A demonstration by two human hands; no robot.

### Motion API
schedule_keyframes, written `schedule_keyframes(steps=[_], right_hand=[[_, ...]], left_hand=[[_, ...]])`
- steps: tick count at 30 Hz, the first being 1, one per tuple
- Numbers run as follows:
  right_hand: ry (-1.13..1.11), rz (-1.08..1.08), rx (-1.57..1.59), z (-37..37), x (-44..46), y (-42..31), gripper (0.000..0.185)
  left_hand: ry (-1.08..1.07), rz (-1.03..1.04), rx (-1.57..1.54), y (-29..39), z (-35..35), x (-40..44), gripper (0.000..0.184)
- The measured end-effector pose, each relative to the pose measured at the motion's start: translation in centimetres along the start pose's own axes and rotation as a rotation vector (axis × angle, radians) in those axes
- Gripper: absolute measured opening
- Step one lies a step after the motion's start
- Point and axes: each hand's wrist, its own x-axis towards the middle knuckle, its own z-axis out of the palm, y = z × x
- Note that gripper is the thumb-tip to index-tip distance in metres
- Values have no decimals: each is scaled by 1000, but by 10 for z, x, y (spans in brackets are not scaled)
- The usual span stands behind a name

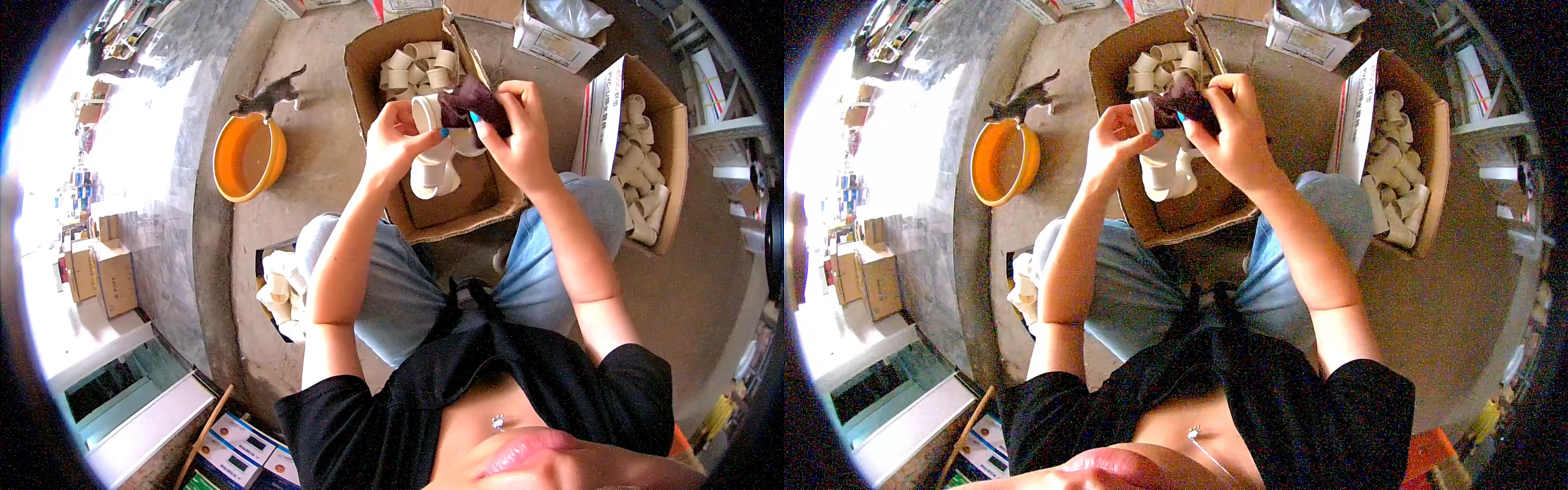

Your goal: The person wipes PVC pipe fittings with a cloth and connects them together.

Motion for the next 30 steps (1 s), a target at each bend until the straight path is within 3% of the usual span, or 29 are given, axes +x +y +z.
schedule_keyframes(steps=[5,6,8,12,16,18,20,24,25,30], right_hand=[[235,118,138,7,2,14,22],[174,217,275,0,4,13,19],[104,643,635,-8,-3,14,16],[107,495,522,-3,-5,24,21],[-95,450,403,-4,-3,4,30],[-168,293,387,-3,-3,6,33],[-86,-16,214,0,3,-1,29],[-139,-231,20,16,-6,-8,36],[-222,-204,-65,19,-8,-16,39],[-148,-120,-27,29,-8,-22,38]], left_hand=[[33,12,-9,-3,-1,0,50],[41,16,-40,-4,-1,1,50],[58,24,-103,-7,-2,1,49],[138,-24,-87,-5,-4,1,49],[145,-30,-44,-12,-6,2,50],[147,-6,-13,-14,-4,2,50],[151,29,6,-14,-2,2,51],[69,20,-45,-15,1,3,53],[63,46,-43,-14,4,0,51],[16,228,54,-14,3,-3,50]])
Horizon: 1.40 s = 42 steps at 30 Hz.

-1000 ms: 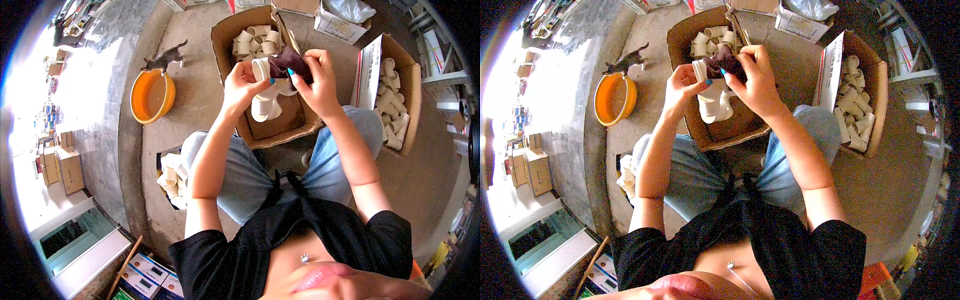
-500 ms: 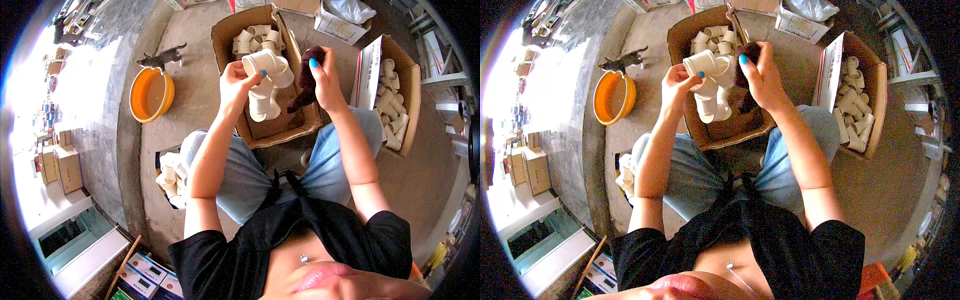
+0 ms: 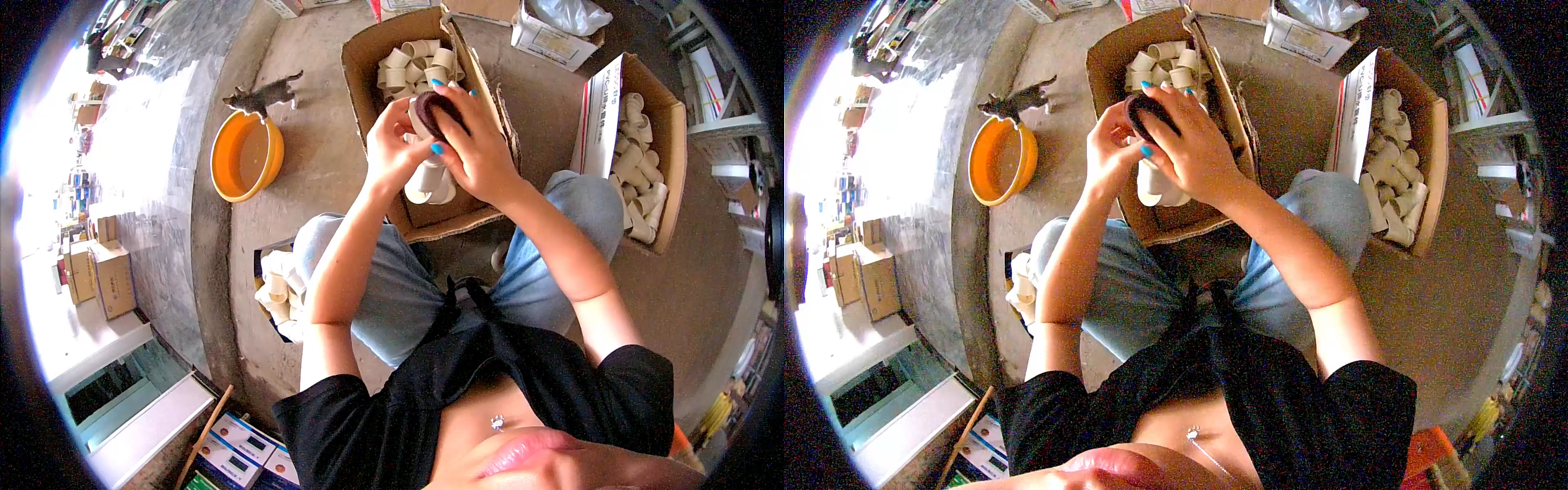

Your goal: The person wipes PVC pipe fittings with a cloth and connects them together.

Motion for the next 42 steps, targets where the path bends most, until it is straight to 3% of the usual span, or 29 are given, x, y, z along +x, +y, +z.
schedule_keyframes(steps=[4,5,6,9,12,16,18,24,26,32,34,36,40,41,42], right_hand=[[-41,204,116,-4,1,12,31],[-10,212,110,-2,-1,18,26],[-18,356,247,-1,1,23,25],[-220,604,534,-8,4,39,29],[-121,447,489,6,0,46,29],[-144,134,155,1,-2,33,37],[-199,-21,120,-1,-2,22,49],[-180,-60,-122,7,-7,12,73],[-207,-23,-87,5,-11,17,86],[-219,40,125,-3,-6,28,87],[-285,133,190,-5,-8,32,87],[-394,221,266,-4,-10,37,86],[-328,343,309,-6,-9,30,82],[-250,391,297,-8,-7,25,74],[-291,468,376,-10,-3,26,71]], left_hand=[[-5,266,299,13,14,-4,55],[-57,287,461,21,13,-9,56],[-71,325,513,22,14,-11,57],[-119,301,499,28,19,-16,58],[-45,202,398,24,18,-13,58],[45,-273,-74,24,10,-11,46],[116,-360,-285,15,4,-4,37],[83,-465,-385,5,1,-5,25],[10,-422,-323,6,1,-4,26],[-79,-392,-127,18,3,-5,25],[-166,-296,74,22,-2,-3,27],[-180,-38,284,33,-1,-5,31],[-184,104,415,30,-4,-4,44],[-188,62,385,31,-5,-5,52],[-153,150,458,33,-8,-5,54]])
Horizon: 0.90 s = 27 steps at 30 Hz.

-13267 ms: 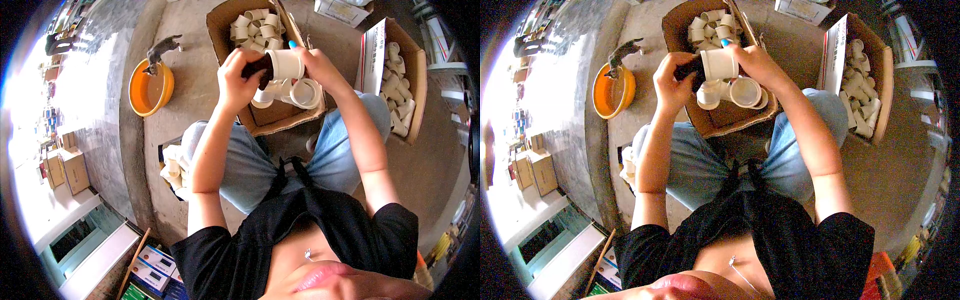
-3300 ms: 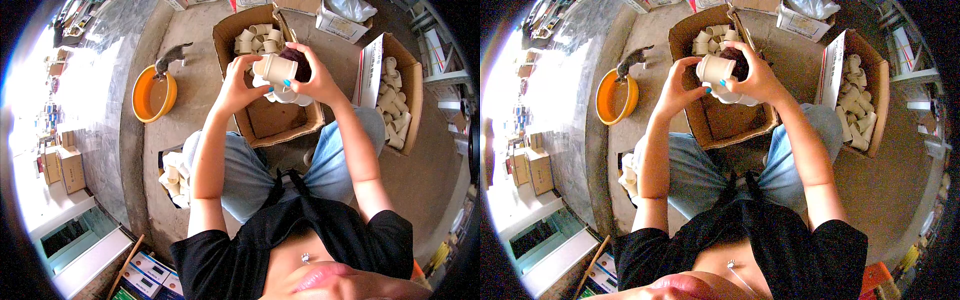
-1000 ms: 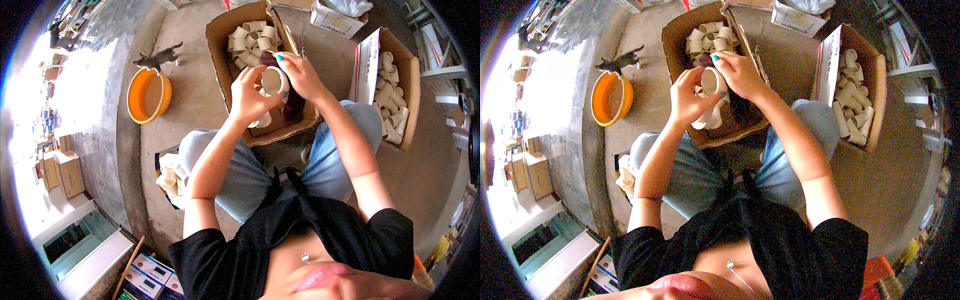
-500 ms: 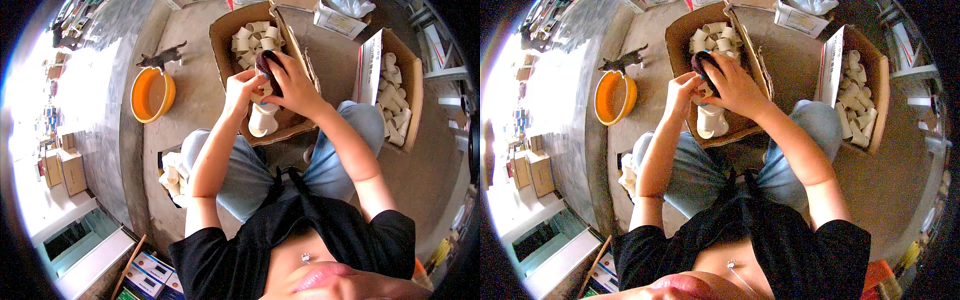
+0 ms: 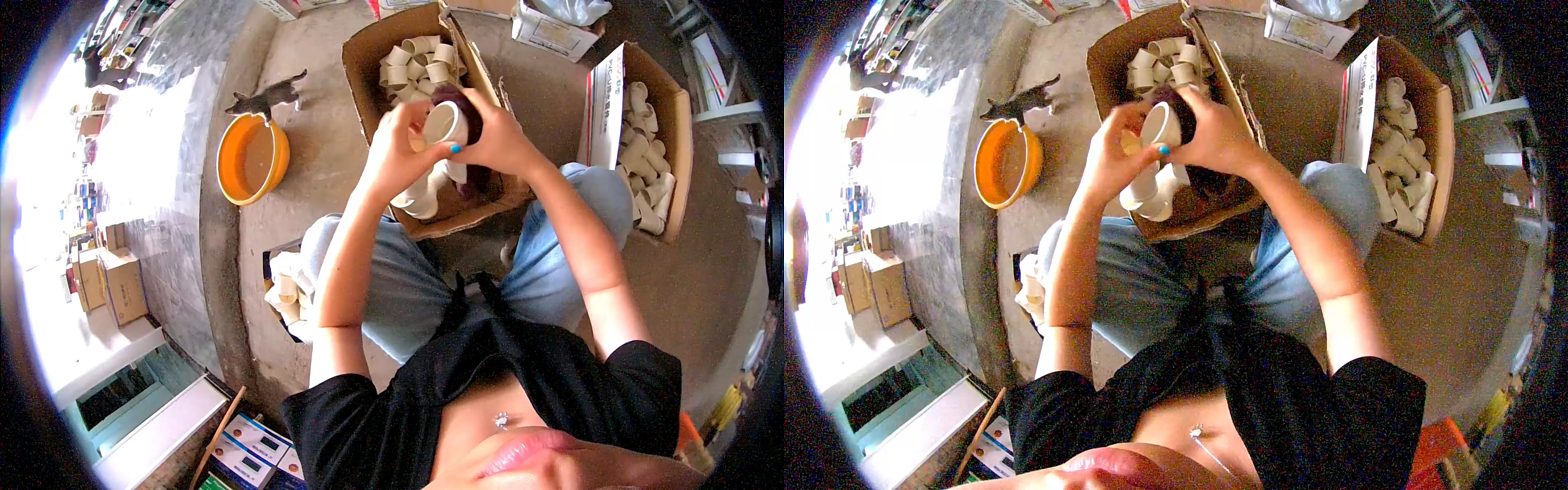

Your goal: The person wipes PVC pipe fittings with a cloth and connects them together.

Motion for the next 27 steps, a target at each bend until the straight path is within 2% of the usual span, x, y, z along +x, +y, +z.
schedule_keyframes(steps=[2,6,7,10,14,17,20,23,27], right_hand=[[-65,109,273,-9,4,-1,68],[-198,264,670,-19,6,4,57],[-265,242,671,-22,8,9,55],[-363,448,835,-25,5,11,53],[-381,490,898,-21,3,14,50],[-432,381,744,-20,6,17,67],[-294,242,519,-18,3,14,78],[-198,106,378,-19,3,6,84],[-141,102,215,-10,1,-4,83]], left_hand=[[89,138,163,4,-9,1,57],[-65,408,291,0,-26,3,50],[-89,434,244,3,-25,2,46],[-152,443,170,4,-23,2,43],[-167,413,85,-5,-15,5,28],[-124,488,137,-8,-13,9,20],[-13,485,37,-13,-6,9,19],[4,384,25,-8,-6,5,17],[61,302,115,-5,1,1,12]])
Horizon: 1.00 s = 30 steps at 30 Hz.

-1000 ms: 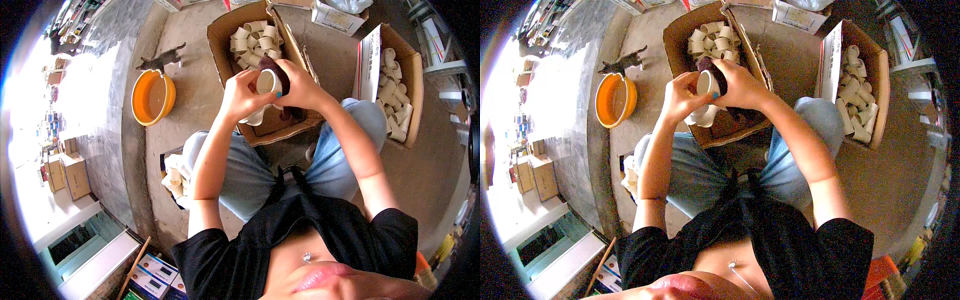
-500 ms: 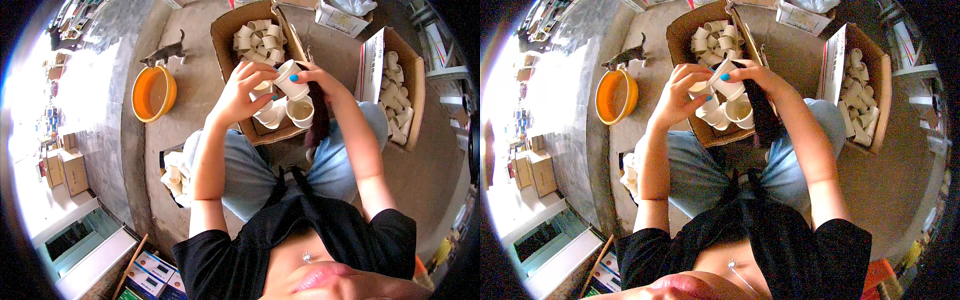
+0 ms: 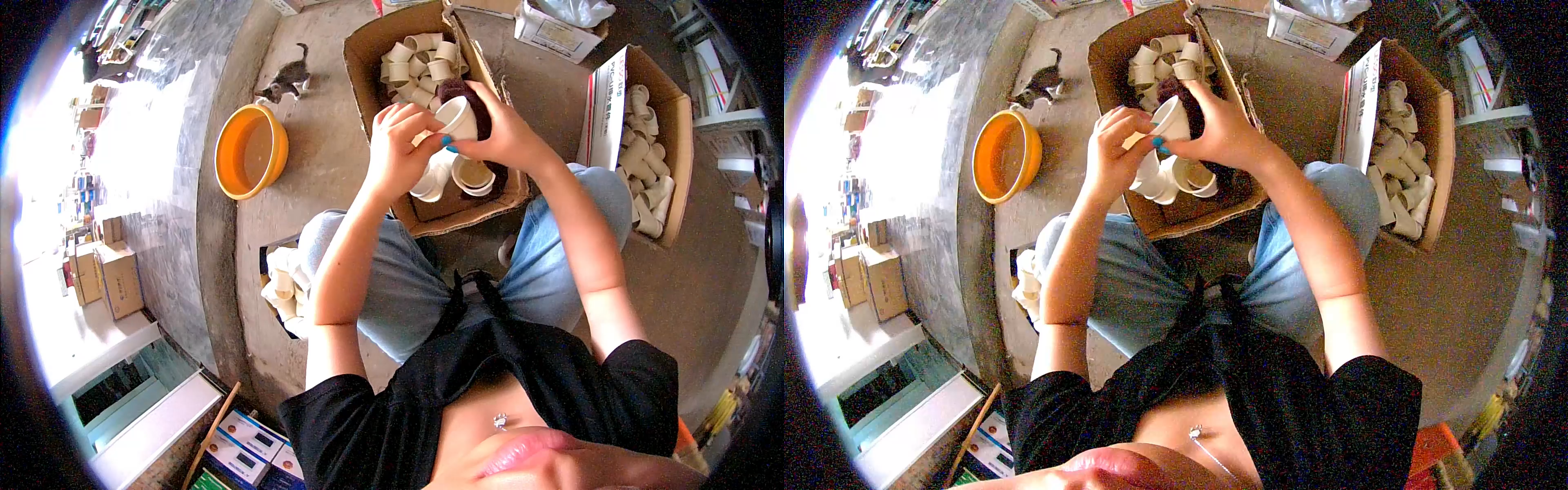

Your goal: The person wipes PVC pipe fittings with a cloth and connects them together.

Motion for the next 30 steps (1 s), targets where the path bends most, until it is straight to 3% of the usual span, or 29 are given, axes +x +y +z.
schedule_keyframes(steps=[3,5,9,11,15,19,21,23,26,30], right_hand=[[103,-246,-487,15,1,9,85],[0,-226,-688,28,-9,4,87],[-46,-348,-747,38,-10,10,83],[-37,-372,-771,37,-10,12,81],[73,-443,-828,34,-5,14,77],[51,-232,-604,20,-3,6,83],[11,-200,-491,12,-1,18,88],[-189,-47,-199,0,1,8,87],[-372,-23,-24,-14,5,12,87],[-371,-40,16,-12,8,20,87]], left_hand=[[9,-216,14,-5,11,-6,9],[58,-422,-84,-4,17,-8,7],[110,-789,-400,-17,30,-16,6],[113,-807,-438,-19,33,-18,4],[98,-623,-438,-2,23,-11,4],[11,-247,-321,2,19,-11,10],[-53,-79,-220,4,18,-13,11],[-96,36,-147,4,13,-12,13],[-130,204,-135,10,3,-7,15],[-161,223,-158,2,2,-8,13]])
